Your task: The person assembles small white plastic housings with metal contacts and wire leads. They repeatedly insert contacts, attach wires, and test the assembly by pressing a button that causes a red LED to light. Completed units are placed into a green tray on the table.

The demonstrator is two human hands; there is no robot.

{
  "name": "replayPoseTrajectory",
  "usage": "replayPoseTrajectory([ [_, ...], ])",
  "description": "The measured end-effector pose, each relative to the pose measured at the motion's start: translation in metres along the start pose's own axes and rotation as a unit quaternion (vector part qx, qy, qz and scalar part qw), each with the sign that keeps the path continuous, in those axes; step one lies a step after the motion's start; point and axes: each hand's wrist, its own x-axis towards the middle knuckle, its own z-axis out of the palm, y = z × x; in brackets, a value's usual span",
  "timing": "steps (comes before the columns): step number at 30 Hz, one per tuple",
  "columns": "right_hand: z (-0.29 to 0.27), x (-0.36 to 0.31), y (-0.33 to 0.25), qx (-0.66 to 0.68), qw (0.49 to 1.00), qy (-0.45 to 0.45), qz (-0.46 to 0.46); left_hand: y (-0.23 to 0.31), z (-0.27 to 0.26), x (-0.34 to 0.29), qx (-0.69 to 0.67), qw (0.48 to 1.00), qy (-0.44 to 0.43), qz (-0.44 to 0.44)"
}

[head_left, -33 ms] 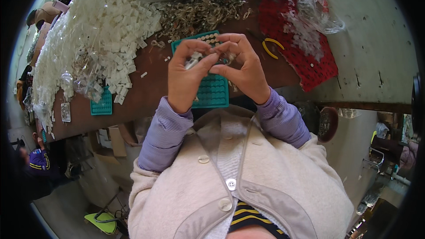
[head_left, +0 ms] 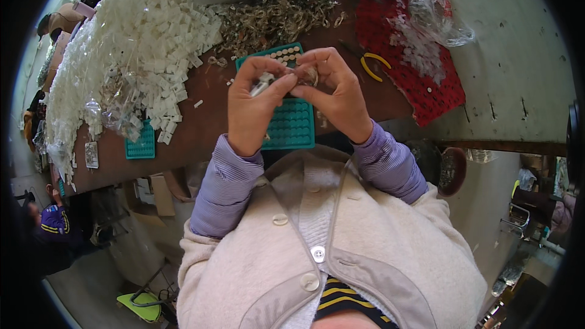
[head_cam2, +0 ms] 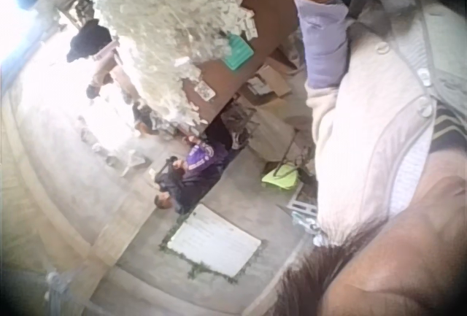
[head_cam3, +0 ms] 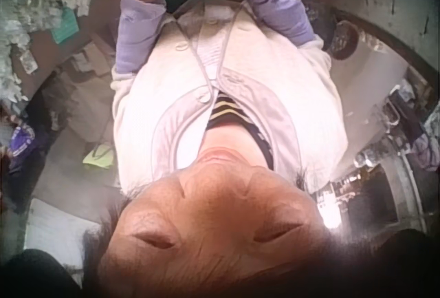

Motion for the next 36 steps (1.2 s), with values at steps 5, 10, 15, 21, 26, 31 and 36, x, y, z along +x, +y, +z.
replayPoseTrajectory([
  [5,-0.025,0.006,-0.003,-0.214,0.975,-0.028,-0.059,0.003,-0.016,-0.004,0.053,0.997,0.01,-0.055],
  [10,-0.015,0.007,-0.002,-0.347,0.919,0.036,-0.182,-0.002,-0.011,-0.007,0.118,0.989,0.069,0.063],
  [15,0.002,0.013,0.0,-0.298,0.924,-0.001,-0.239,0.001,-0.011,-0.018,0.157,0.979,0.056,0.119],
  [21,0.015,0.013,0.001,-0.23,0.946,-0.006,-0.23,0.002,-0.021,-0.027,0.189,0.962,0.07,0.186],
  [26,0.024,0.018,-0.003,-0.288,0.918,-0.025,-0.272,-0.001,-0.03,-0.027,0.16,0.969,0.067,0.175],
  [31,0.023,0.021,-0.008,-0.363,0.878,-0.043,-0.308,0.002,-0.034,-0.023,0.206,0.967,0.043,0.142],
  [36,0.005,0.012,-0.005,-0.35,0.901,-0.021,-0.255,0.013,-0.079,0.023,0.406,0.889,0.094,0.191],
])
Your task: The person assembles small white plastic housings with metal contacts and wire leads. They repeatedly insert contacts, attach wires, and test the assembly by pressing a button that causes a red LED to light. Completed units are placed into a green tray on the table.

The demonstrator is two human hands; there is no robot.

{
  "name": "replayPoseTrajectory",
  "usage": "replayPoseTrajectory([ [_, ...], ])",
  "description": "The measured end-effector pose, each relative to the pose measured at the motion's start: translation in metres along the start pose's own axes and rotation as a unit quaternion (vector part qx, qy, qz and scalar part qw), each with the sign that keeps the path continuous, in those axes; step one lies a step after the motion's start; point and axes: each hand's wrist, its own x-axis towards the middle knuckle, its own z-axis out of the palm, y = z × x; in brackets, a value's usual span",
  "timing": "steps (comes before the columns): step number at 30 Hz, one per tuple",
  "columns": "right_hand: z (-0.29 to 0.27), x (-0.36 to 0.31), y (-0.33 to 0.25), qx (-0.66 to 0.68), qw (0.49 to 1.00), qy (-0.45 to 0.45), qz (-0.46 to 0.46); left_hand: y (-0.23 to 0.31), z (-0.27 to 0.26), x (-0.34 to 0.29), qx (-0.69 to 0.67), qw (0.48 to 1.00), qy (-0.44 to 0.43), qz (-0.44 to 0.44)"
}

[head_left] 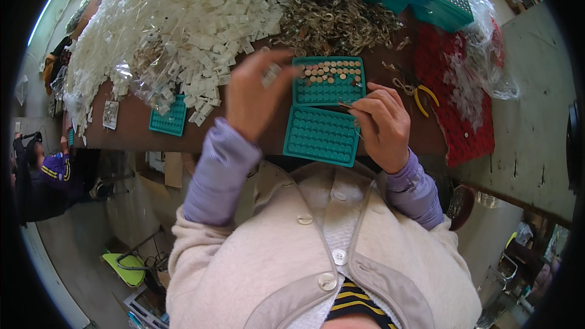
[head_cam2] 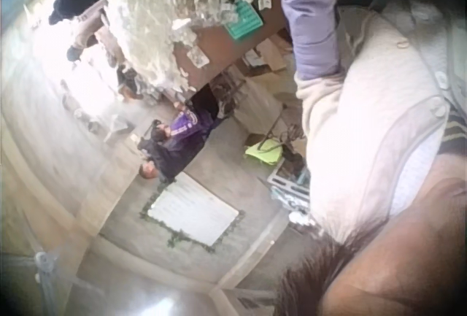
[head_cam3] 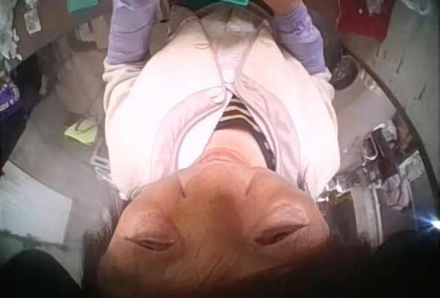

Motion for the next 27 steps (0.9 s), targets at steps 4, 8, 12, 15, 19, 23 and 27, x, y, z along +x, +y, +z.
replayPoseTrajectory([
  [4,-0.007,-0.012,0.004,0.016,1.0,-0.006,0.022,-0.049,-0.007,0.052,0.239,0.97,0.024,-0.037],
  [8,-0.005,-0.019,0.001,0.039,0.998,-0.031,0.027,-0.069,0.016,0.086,0.342,0.939,-0.009,-0.033],
  [12,-0.008,-0.016,-0.003,0.063,0.997,-0.026,0.035,-0.071,0.009,0.092,0.325,0.94,-0.046,-0.092],
  [15,-0.007,-0.002,-0.009,0.11,0.992,-0.024,0.051,-0.058,-0.017,0.066,0.094,0.982,-0.065,-0.15],
  [19,0.009,0.022,-0.027,0.153,0.988,-0.02,0.023,-0.013,-0.029,0.009,-0.226,0.942,-0.096,-0.229],
  [23,0.025,0.035,-0.046,0.097,0.994,-0.03,-0.039,0.03,-0.004,-0.031,-0.31,0.948,0.036,-0.062],
  [27,0.023,0.032,-0.046,0.094,0.995,-0.001,-0.022,0.037,-0.017,-0.05,-0.401,0.876,-0.094,-0.249],
])
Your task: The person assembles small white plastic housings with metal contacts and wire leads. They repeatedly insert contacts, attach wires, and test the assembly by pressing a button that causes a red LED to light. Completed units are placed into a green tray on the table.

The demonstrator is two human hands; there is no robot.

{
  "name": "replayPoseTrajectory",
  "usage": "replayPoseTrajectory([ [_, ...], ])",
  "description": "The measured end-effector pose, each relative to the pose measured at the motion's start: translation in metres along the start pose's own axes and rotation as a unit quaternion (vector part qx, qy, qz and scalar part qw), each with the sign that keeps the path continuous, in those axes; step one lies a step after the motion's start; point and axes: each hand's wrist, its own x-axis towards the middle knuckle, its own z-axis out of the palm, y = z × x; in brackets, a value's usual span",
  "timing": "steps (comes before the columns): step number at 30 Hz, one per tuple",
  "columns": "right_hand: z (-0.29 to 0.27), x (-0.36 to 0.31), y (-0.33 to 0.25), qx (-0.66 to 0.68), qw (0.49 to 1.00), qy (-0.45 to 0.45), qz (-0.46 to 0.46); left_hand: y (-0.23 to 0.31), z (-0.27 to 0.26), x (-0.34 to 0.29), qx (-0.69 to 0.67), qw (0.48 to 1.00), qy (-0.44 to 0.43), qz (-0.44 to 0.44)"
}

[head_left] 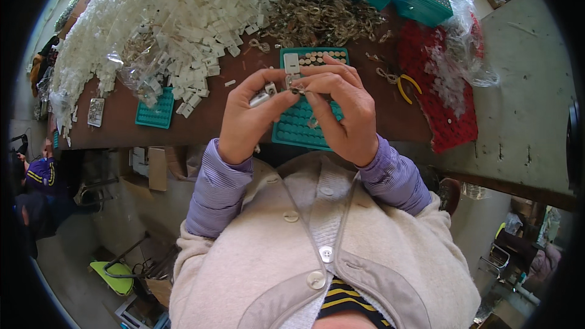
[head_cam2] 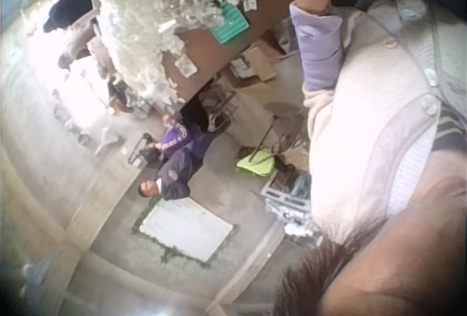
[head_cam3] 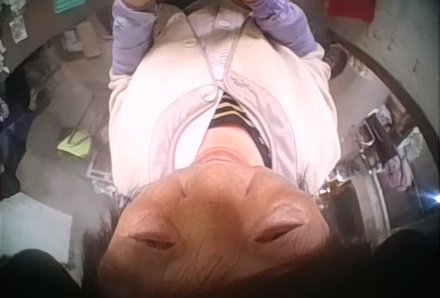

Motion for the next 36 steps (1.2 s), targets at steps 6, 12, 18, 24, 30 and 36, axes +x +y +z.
replayPoseTrajectory([
  [6,-0.001,-0.023,-0.007,0.202,0.948,0.003,0.247,-0.016,-0.006,0.001,-0.11,0.993,0.0,-0.041],
  [12,0.001,-0.024,-0.014,0.262,0.899,-0.044,0.349,-0.028,-0.004,-0.005,0.096,0.975,0.035,0.198],
  [18,-0.008,-0.02,-0.013,0.205,0.928,-0.13,0.283,-0.019,-0.017,-0.001,0.201,0.951,-0.039,0.232],
  [24,-0.021,-0.025,-0.009,0.25,0.914,-0.154,0.279,-0.02,-0.012,0.001,0.154,0.975,-0.101,0.127],
  [30,-0.048,-0.03,-0.008,0.186,0.931,-0.212,0.233,-0.018,0.0,0.004,0.225,0.931,-0.17,0.232],
  [36,-0.056,-0.037,-0.002,0.121,0.958,-0.226,0.127,-0.021,0.01,0.009,0.249,0.923,-0.205,0.212],
])
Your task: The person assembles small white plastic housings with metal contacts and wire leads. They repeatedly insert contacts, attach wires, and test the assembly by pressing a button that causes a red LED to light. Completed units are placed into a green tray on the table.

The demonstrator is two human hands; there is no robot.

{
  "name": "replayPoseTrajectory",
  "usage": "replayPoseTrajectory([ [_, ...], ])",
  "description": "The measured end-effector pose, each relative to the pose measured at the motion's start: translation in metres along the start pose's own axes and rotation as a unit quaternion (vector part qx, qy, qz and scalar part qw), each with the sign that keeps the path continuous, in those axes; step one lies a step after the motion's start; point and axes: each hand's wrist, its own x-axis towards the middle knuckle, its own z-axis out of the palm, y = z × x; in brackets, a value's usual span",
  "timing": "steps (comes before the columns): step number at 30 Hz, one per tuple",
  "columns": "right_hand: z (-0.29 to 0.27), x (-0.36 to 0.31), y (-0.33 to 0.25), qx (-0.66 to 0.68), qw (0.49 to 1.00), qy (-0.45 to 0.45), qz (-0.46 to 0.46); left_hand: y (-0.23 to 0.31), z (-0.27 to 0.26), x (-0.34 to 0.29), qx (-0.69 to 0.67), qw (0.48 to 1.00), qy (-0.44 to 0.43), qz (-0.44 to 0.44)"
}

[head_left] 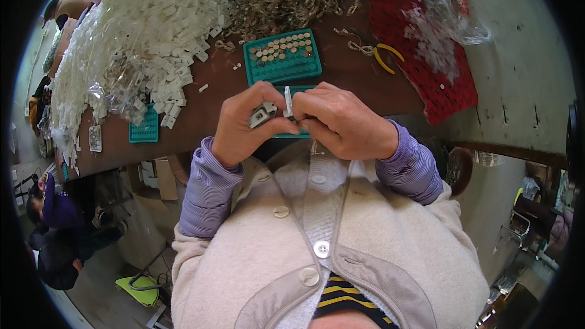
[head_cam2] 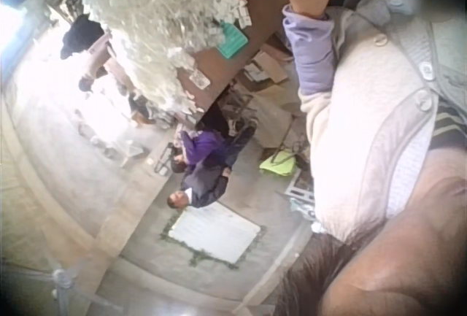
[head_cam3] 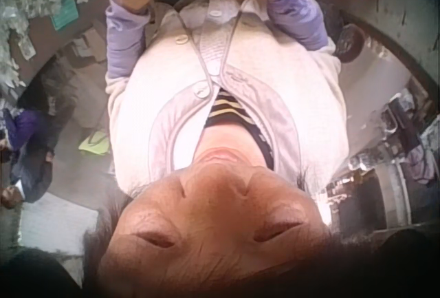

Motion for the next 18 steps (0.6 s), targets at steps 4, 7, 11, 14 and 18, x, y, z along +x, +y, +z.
replayPoseTrajectory([
  [4,0.0,-0.005,0.002,-0.082,0.995,0.04,-0.032,0.004,0.013,-0.001,0.027,0.998,0.05,0.0],
  [7,0.008,-0.003,0.001,-0.173,0.974,0.141,-0.037,0.01,0.028,-0.006,-0.008,0.988,0.139,-0.062],
  [11,0.026,0.0,0.002,-0.211,0.95,0.23,-0.019,0.018,0.033,-0.018,-0.191,0.939,0.199,-0.205],
  [14,0.037,0.001,0.005,-0.181,0.955,0.236,0.002,0.017,0.029,-0.023,-0.312,0.894,0.206,-0.246],
  [18,0.043,0.0,0.008,-0.172,0.955,0.24,0.008,0.01,0.029,-0.024,-0.414,0.85,0.19,-0.264],
])
